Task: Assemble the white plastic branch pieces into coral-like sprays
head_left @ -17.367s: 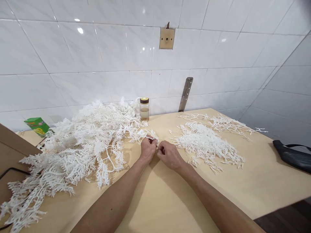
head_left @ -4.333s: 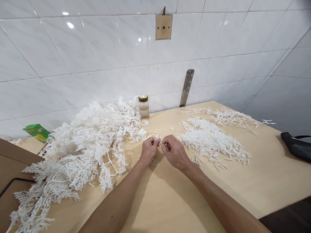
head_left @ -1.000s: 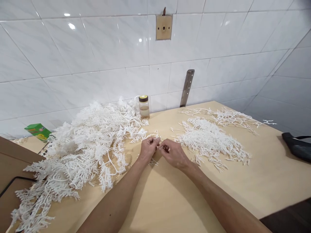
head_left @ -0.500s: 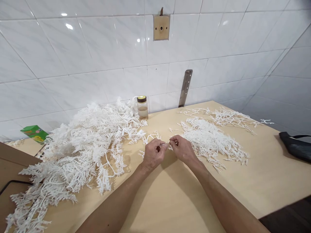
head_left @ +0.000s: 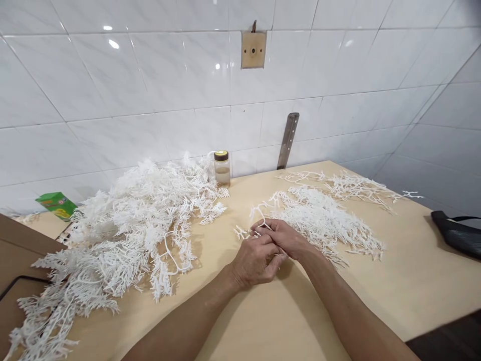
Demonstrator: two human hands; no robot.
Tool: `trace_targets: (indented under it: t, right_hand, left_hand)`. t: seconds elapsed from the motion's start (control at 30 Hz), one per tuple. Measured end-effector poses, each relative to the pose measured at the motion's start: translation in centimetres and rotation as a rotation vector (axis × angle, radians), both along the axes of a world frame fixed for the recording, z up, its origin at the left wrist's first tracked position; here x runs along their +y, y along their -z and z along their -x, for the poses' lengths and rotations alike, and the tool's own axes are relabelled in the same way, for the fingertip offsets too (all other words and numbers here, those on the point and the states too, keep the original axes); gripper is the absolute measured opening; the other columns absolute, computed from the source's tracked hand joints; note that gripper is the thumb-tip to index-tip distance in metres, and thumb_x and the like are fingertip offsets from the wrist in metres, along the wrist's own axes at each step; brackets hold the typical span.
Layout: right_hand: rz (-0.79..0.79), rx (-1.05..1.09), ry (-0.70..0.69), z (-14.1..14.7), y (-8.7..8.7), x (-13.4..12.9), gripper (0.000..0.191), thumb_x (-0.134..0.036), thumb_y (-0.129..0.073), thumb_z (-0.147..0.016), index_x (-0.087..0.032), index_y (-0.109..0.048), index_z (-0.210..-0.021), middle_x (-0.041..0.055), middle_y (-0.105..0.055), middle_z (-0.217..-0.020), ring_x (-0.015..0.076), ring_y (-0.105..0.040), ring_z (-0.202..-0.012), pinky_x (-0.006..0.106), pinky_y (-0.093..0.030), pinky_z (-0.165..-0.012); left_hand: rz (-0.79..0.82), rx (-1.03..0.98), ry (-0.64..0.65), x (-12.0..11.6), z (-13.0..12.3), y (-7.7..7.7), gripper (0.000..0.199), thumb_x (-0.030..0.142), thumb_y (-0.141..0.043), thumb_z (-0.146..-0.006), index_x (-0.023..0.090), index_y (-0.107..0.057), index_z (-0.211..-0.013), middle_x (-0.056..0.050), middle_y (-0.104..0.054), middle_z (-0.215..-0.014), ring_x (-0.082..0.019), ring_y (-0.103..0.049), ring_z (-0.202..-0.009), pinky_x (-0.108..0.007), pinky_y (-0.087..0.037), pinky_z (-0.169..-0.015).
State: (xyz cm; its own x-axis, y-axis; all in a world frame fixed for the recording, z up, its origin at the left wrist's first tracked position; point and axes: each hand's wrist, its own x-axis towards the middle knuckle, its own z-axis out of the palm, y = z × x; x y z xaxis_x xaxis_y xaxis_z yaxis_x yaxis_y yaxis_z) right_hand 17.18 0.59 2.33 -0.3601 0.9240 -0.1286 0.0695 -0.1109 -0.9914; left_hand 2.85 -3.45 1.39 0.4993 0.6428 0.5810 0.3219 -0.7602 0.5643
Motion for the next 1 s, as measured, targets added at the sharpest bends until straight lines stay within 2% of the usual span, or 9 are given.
trace_targets:
  t: [0.13,0.23,0.37,0.47,0.53,0.6,0.7,0.83,1.0]
  right_hand:
    - [-0.087,-0.113,0.124,-0.3,0.2,0.2,0.037,-0.052,-0.067,-0.08,-0.017,-0.07,-0.091,0.0014,-0.067,-0.081,0.0143,-0.059,-0.071,0.025,-0.047,-0.063]
    - [-0.102,-0.03,0.113,-0.7,-0.1,0.2,0.037,-0.054,-0.066,-0.08,-0.017,-0.067,-0.085,-0.0004,-0.061,-0.073,0.0128,-0.055,-0.065,0.025,-0.045,-0.059]
    - [-0.08,0.16,0.053,-1.1,-0.6,-0.1,0.038,-0.054,-0.071,-0.077,-0.017,-0.063,-0.081,-0.0012,-0.054,-0.068,0.01,-0.047,-0.055,0.024,-0.041,-0.05]
    - [-0.059,0.209,-0.048,-1.3,-0.9,-0.5,0.042,-0.057,-0.07,-0.077,-0.017,-0.064,-0.087,0.0002,-0.054,-0.07,0.0096,-0.046,-0.055,0.024,-0.041,-0.049]
    - [-0.05,0.202,-0.119,-1.4,-1.1,-0.8,0.042,-0.058,-0.068,-0.078,-0.017,-0.065,-0.086,0.0002,-0.053,-0.069,0.0098,-0.045,-0.055,0.023,-0.041,-0.048]
    - [-0.055,0.181,-0.185,-1.5,-1.2,-1.1,0.042,-0.059,-0.068,-0.078,-0.017,-0.065,-0.083,0.0003,-0.053,-0.068,0.0097,-0.045,-0.055,0.022,-0.04,-0.046]
    - [-0.029,0.129,-0.267,-1.4,-1.0,-1.2,0.045,-0.06,-0.069,-0.076,-0.016,-0.064,-0.075,-0.0001,-0.053,-0.065,0.0082,-0.043,-0.049,0.022,-0.037,-0.043]
    - [0.082,0.151,-0.123,-0.8,-0.9,-0.7,0.042,-0.057,-0.071,-0.076,-0.017,-0.067,-0.087,-0.0008,-0.056,-0.066,0.0068,-0.039,-0.047,0.021,-0.034,-0.04]
    - [0.024,0.37,0.173,-0.7,-1.5,-0.1,0.041,-0.046,-0.074,-0.075,-0.021,-0.065,-0.107,0.0061,-0.067,-0.092,0.0094,-0.047,-0.057,0.022,-0.034,-0.043]
  left_hand:
    - [0.017,-0.032,0.055,-0.4,0.2,-0.3,0.02,0.026,-0.056,-0.087,0.021,-0.073,-0.097,-0.009,-0.072,-0.089,-0.02,-0.066,-0.081,-0.032,-0.052,-0.071]
    - [0.054,-0.157,0.019,-0.6,0.7,-1.3,0.025,0.03,-0.06,-0.086,0.022,-0.071,-0.106,-0.011,-0.071,-0.105,-0.021,-0.067,-0.087,-0.032,-0.054,-0.075]
    - [0.159,-0.467,-0.302,1.1,2.1,-2.4,0.03,0.042,-0.055,-0.09,0.02,-0.072,-0.1,-0.013,-0.069,-0.104,-0.023,-0.064,-0.093,-0.032,-0.052,-0.077]
    - [0.38,-0.647,-0.5,3.6,3.3,-2.0,0.042,0.054,-0.051,-0.09,0.018,-0.069,-0.098,-0.011,-0.068,-0.098,-0.018,-0.062,-0.081,-0.027,-0.051,-0.066]
    - [0.604,-0.708,-0.429,4.7,3.7,-1.5,0.051,0.062,-0.054,-0.084,0.015,-0.068,-0.097,-0.011,-0.067,-0.095,-0.017,-0.062,-0.078,-0.026,-0.05,-0.062]
    - [0.853,-0.722,-0.189,5.0,3.7,-1.4,0.061,0.068,-0.054,-0.082,0.012,-0.067,-0.1,-0.012,-0.067,-0.09,-0.017,-0.063,-0.074,-0.027,-0.052,-0.063]
    - [0.975,-0.615,0.071,4.4,3.3,-1.8,0.054,0.064,-0.064,-0.078,0.011,-0.068,-0.092,-0.008,-0.066,-0.076,-0.013,-0.059,-0.061,-0.024,-0.048,-0.058]
    - [0.962,-0.662,-0.057,4.2,3.3,-2.1,0.046,0.058,-0.074,-0.071,0.013,-0.067,-0.08,-0.003,-0.063,-0.07,-0.005,-0.047,-0.045,-0.019,-0.033,-0.041]
    - [0.968,-0.879,-0.25,5.3,3.8,-1.4,0.048,0.054,-0.078,-0.067,0.014,-0.07,-0.091,-0.006,-0.068,-0.082,-0.01,-0.059,-0.059,-0.02,-0.045,-0.051]
